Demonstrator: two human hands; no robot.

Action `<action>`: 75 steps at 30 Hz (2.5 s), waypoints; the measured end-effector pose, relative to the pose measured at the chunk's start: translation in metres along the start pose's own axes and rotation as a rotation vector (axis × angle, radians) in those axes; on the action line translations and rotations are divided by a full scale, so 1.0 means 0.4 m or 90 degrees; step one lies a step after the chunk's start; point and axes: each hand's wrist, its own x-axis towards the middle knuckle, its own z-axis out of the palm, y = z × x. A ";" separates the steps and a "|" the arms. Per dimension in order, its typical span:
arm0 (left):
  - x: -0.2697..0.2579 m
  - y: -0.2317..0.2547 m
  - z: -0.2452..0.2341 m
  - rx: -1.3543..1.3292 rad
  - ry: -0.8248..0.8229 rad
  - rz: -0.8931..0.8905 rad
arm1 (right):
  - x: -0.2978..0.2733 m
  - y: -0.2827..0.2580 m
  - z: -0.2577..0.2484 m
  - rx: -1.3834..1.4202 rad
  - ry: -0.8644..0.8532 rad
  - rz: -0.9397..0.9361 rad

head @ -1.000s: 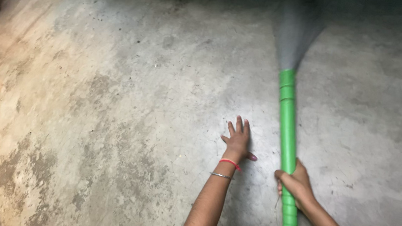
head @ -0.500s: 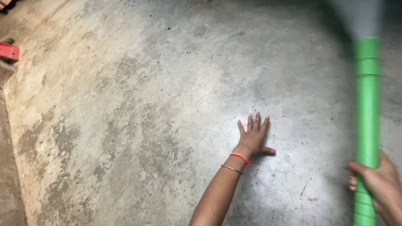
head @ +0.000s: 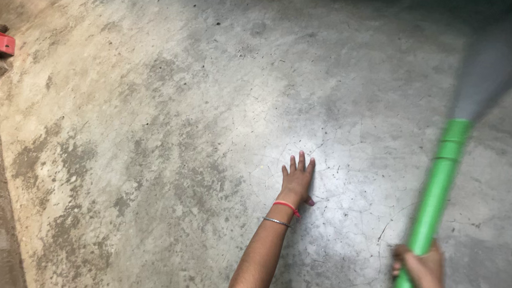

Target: The person sweeps a concrete floor using a green-handled broom. They move the broom back and forth across the surface, gathering dust and debris while occasionally using their left hand to guide the sweep or touch the floor.

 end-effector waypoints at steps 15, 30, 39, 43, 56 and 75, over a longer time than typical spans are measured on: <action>-0.017 0.011 -0.022 -0.101 -0.041 -0.022 | -0.001 -0.269 0.142 -0.024 -0.358 -0.041; -0.014 0.026 -0.029 -0.095 -0.052 -0.023 | 0.420 -0.352 -0.140 -0.236 0.059 -0.228; -0.010 0.039 -0.054 -0.076 -0.079 -0.033 | 0.471 -0.438 0.042 -0.436 -0.027 -0.194; -0.019 0.043 -0.064 -0.089 -0.091 -0.035 | 0.420 -0.457 0.168 -0.514 -0.071 -0.197; -0.022 0.052 -0.082 -0.078 -0.098 -0.058 | 0.220 -0.422 0.267 -0.285 -0.258 -0.191; 0.004 0.049 -0.038 -0.017 -0.031 -0.072 | 0.369 -0.278 -0.108 -0.251 0.000 -0.161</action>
